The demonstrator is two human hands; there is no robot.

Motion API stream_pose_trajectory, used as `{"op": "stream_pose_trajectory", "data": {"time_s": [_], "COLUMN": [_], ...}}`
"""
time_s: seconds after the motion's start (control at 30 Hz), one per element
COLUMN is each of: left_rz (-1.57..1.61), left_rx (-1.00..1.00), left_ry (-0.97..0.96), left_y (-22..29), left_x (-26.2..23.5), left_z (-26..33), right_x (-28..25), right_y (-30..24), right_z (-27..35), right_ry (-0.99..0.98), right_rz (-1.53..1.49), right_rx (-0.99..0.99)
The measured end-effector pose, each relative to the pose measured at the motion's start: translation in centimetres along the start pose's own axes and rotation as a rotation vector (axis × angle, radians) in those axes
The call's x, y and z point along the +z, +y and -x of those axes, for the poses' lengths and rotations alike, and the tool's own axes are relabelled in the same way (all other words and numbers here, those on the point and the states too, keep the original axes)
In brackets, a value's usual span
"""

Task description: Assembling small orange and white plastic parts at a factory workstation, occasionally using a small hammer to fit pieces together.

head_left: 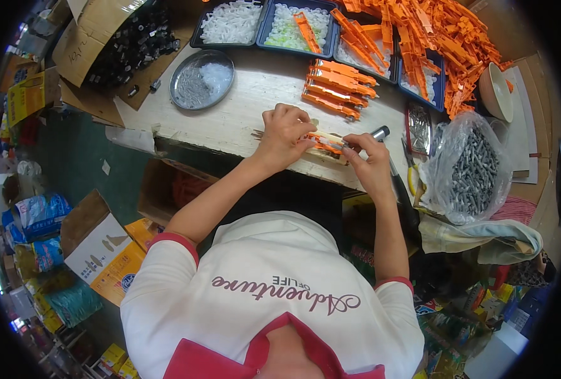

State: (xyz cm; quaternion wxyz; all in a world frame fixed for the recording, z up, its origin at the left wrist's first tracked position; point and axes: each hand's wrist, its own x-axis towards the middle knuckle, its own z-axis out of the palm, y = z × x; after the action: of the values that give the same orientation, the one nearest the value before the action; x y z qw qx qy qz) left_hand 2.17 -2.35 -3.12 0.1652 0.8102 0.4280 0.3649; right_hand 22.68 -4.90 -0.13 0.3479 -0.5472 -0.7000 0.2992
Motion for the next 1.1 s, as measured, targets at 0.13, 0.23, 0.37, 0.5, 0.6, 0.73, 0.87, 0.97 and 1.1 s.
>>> {"op": "stream_pose_trajectory", "data": {"time_s": [0.13,0.23,0.37,0.5,0.6,0.73,0.87,0.97,1.1], "left_rz": [0.025,0.041,0.079,0.095,0.091,0.103,0.086,0.073,0.072], "left_rx": [-0.049,-0.099,-0.147,-0.156,-0.143,-0.135,-0.115,-0.090,-0.076], "left_ry": [-0.015,-0.019,-0.011,0.007,0.034,0.033,0.056,0.069,0.085], "left_y": [-0.5,-0.4,-0.3,-0.3,-0.3,-0.2,-0.2,-0.2,-0.3], "left_x": [1.2,1.2,1.3,1.3,1.4,1.4,1.5,1.6,1.7], "left_z": [0.3,0.3,0.4,0.6,0.7,0.7,0.8,0.8,0.9], "right_x": [0.4,0.8,1.1,1.1,1.2,1.4,1.4,1.3,1.3], "right_y": [0.1,0.4,0.4,0.7,0.8,1.4,1.6,1.4,1.3], "right_z": [-0.5,-0.7,-0.9,-0.8,-0.5,-0.2,-0.2,-0.3,0.0], "right_ry": [0.017,-0.003,-0.021,-0.022,-0.007,-0.001,0.002,0.004,0.003], "right_rz": [0.033,0.032,0.012,0.018,0.055,0.018,0.046,0.109,0.095], "right_rx": [-0.088,-0.097,-0.077,-0.069,-0.077,-0.042,-0.086,-0.134,-0.131]}}
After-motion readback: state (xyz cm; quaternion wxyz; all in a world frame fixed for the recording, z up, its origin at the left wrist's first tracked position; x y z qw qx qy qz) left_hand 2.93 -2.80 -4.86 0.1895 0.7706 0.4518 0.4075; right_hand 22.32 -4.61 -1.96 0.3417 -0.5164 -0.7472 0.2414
